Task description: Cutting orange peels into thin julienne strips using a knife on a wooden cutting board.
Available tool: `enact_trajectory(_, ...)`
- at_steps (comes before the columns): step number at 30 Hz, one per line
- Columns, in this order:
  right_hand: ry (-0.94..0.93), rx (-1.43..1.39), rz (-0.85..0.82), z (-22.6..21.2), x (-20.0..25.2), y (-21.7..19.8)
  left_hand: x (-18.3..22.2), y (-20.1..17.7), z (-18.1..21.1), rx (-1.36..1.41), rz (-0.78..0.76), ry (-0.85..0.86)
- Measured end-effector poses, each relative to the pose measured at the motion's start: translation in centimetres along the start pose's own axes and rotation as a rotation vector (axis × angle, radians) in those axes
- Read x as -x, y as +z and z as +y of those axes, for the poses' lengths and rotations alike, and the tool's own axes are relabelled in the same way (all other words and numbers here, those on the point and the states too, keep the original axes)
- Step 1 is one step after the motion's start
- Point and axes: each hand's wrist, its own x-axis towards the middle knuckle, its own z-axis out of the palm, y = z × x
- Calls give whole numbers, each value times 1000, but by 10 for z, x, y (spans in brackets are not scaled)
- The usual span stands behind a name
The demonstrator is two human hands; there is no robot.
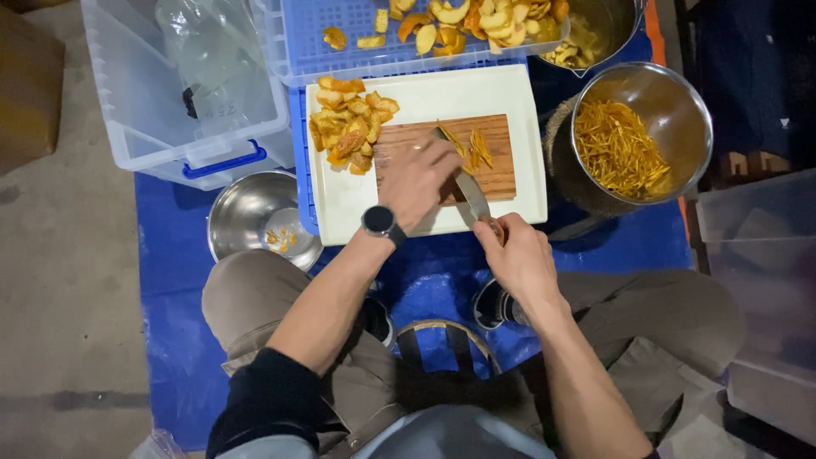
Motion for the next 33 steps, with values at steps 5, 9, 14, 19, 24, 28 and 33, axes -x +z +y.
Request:
enact_trajectory(5,-47,104,6,1,1,3,-20,13,-13,-67,-39,51)
enact_trajectory(9,-29,20,-50,-4,3,5,-23,-7,-24,-10,39,-124)
enact_trajectory(14,99,-613,-317,20,-32,46,-8,-71,-36,187,440,-299)
enact_trajectory(19,207,-897,-292,22,-36,45,28,-102,-83,26,636,-535)
enact_trajectory(24,243,-833,-199,11,-28,27,49,-69,-128,-26,512,-691)
enact_trajectory(28,230,-844,-197,13,-28,31,34,-39,-124,86,205,-667)
enact_trajectory(33,73,-707,-95,23,-30,43,34,-8,-138,-71,-174,-546)
